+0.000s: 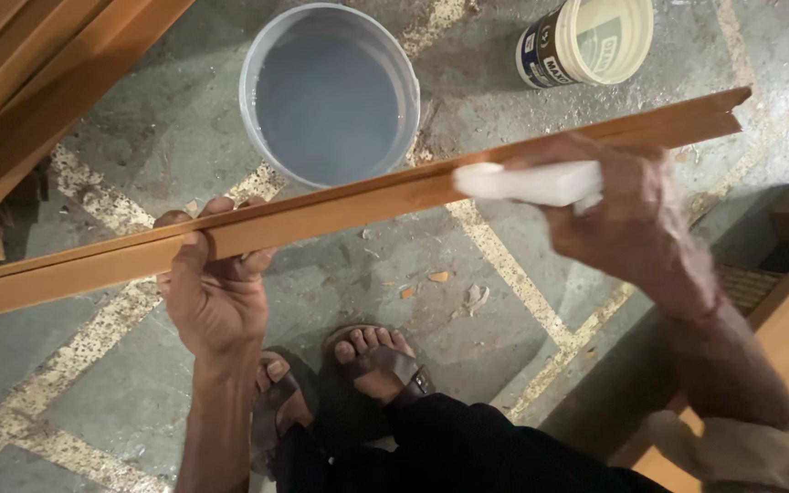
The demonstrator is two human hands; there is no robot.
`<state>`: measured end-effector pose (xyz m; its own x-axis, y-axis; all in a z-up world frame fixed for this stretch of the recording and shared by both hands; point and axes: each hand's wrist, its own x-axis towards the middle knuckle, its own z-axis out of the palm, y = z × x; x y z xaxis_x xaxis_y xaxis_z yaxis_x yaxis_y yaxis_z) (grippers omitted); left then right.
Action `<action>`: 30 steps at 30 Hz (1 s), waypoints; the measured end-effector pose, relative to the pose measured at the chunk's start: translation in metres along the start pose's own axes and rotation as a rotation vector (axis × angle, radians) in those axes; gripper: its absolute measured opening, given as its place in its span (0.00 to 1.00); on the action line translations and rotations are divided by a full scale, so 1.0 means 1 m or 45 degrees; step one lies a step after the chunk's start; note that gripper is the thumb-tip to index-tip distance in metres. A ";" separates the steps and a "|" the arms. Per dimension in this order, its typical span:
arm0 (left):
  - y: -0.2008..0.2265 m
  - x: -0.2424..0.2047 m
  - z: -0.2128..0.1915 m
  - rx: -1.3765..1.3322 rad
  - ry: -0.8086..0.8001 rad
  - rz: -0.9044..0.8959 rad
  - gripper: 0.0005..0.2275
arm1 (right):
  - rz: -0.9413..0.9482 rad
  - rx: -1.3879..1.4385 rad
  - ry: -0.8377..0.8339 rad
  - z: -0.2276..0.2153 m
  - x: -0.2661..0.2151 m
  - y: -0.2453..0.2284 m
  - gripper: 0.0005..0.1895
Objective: The person holds a long wooden strip and repeatedly wipes its surface with a white cloth, dipping the cloth into a bucket of liquid between applications. The person rotates the strip to treat different sides, maintaining a consistent wet sheen on the wood throughout the process.
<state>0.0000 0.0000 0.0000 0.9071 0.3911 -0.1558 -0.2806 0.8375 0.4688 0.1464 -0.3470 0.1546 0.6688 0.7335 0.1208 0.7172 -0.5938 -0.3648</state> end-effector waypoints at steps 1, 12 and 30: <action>-0.009 -0.002 0.001 -0.001 0.000 -0.002 0.02 | 0.024 -0.046 -0.013 -0.007 0.000 0.003 0.08; -0.006 -0.002 -0.003 0.034 0.067 -0.050 0.06 | 0.553 -0.389 0.222 -0.075 -0.019 -0.002 0.13; -0.008 -0.005 -0.007 0.002 0.000 -0.034 0.03 | 0.410 -0.051 0.181 -0.017 -0.020 0.045 0.09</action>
<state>-0.0042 -0.0057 -0.0087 0.9141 0.3689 -0.1685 -0.2560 0.8471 0.4658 0.1687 -0.3947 0.1513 0.8805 0.4547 0.1340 0.4702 -0.8018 -0.3690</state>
